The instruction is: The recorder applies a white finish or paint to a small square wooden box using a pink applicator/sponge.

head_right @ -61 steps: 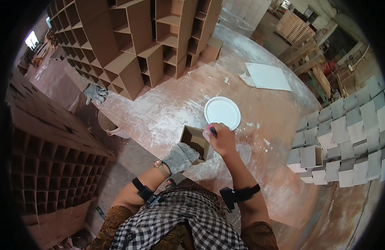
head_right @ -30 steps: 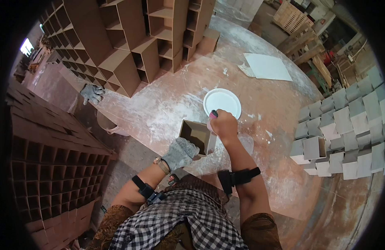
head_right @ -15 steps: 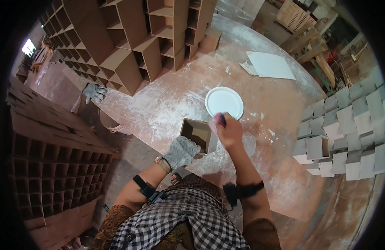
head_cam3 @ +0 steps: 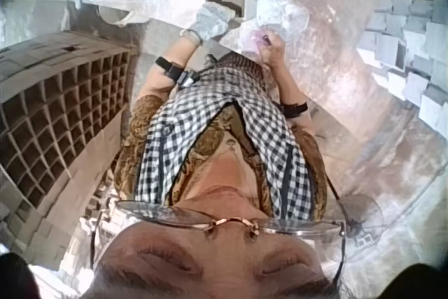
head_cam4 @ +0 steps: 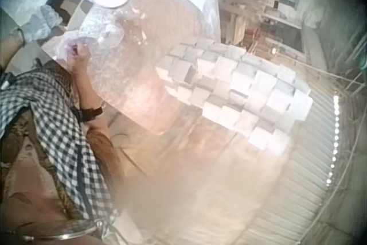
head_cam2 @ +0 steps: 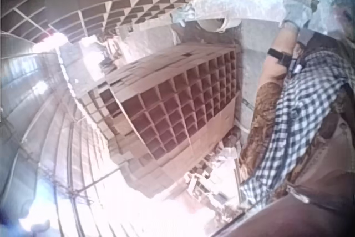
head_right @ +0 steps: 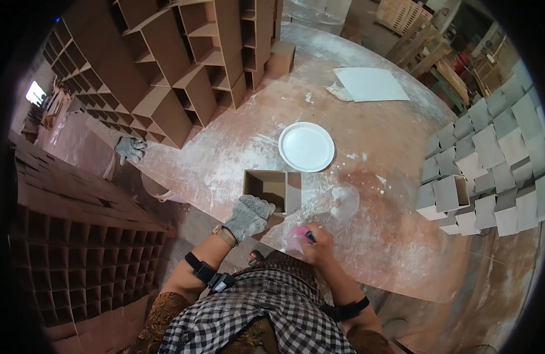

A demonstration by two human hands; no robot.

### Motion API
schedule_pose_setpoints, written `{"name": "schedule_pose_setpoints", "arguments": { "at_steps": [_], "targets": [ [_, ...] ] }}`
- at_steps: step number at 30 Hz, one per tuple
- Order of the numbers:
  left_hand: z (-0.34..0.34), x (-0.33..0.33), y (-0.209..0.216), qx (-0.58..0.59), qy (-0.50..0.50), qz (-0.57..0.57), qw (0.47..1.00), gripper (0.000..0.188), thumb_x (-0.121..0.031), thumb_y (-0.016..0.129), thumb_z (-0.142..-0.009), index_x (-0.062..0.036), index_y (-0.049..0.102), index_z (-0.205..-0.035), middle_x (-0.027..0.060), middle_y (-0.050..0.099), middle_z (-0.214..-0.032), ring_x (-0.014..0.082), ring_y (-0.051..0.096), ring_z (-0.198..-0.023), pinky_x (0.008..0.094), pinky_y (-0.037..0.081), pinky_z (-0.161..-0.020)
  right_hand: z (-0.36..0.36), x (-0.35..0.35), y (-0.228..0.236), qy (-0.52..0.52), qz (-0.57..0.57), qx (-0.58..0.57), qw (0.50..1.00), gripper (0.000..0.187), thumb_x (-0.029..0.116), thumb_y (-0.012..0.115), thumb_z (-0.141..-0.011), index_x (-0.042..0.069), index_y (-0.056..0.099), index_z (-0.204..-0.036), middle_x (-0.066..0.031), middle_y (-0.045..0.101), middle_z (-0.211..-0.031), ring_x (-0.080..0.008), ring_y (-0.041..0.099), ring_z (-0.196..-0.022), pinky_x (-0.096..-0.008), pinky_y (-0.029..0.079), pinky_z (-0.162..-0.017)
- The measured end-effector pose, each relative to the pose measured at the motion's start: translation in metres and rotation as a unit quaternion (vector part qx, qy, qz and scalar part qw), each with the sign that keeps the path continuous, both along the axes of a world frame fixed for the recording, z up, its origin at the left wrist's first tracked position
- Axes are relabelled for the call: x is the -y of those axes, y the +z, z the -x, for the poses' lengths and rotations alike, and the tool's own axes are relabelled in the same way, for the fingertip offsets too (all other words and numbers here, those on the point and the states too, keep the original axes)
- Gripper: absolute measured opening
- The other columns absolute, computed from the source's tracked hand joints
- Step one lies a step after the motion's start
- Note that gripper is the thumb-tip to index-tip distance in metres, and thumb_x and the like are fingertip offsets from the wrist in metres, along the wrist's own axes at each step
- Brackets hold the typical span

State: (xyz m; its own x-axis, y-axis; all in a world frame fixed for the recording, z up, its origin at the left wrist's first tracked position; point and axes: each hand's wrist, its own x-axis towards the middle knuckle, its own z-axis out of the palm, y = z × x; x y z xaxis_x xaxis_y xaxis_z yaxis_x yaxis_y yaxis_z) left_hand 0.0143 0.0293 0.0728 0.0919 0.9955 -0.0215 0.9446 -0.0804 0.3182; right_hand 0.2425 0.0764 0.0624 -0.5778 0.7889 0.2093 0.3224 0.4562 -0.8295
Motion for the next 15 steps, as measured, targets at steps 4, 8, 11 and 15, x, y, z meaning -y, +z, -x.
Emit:
{"name": "schedule_pose_setpoints", "arguments": {
  "at_steps": [4,8,11,15],
  "targets": [
    [0.002,-0.002,0.009,0.017,0.078,-0.009,0.997,0.031,-0.035,0.061,-0.075,-0.0103,0.063,-0.094,0.0116,0.063,-0.082,0.0286,0.061,-0.08,0.0407,0.046,-0.071,-0.011,-0.008,-0.002,-0.145,0.152,-0.106,0.972,0.017,0.006,0.066,-0.074,0.002,0.06,-0.09,-0.0073,0.062,-0.079,-0.0154,0.056,-0.068,-0.0258,0.045,-0.065],
    [0.003,0.0,0.011,0.243,0.177,0.005,0.954,0.036,-0.041,0.06,-0.08,-0.0094,0.063,-0.096,0.0122,0.065,-0.082,0.0291,0.062,-0.078,0.0392,0.048,-0.072,-0.013,-0.006,-0.004,-0.205,0.381,-0.283,0.856,0.02,0.012,0.06,-0.082,0.001,0.058,-0.098,-0.0061,0.061,-0.09,-0.0155,0.058,-0.078,-0.0271,0.047,-0.072],
    [-0.001,0.008,0.02,0.493,0.162,0.004,0.855,0.037,-0.04,0.065,-0.079,-0.0089,0.064,-0.1,0.009,0.065,-0.08,0.0206,0.062,-0.073,0.0337,0.048,-0.066,-0.017,-0.009,-0.016,-0.23,0.528,-0.367,0.73,0.026,0.023,0.056,-0.087,0.004,0.055,-0.104,-0.0069,0.06,-0.093,-0.0186,0.059,-0.081,-0.0317,0.049,-0.071],
    [-0.005,0.017,0.035,0.622,0.213,0.05,0.752,0.031,-0.029,0.071,-0.078,-0.0046,0.065,-0.097,-0.0009,0.064,-0.078,0.007,0.055,-0.072,0.0243,0.046,-0.063,-0.015,-0.016,-0.025,-0.204,0.594,-0.415,0.658,0.028,0.031,0.054,-0.088,0.007,0.055,-0.101,-0.0066,0.06,-0.09,-0.0205,0.059,-0.078,-0.0338,0.049,-0.067]
  ]
}}
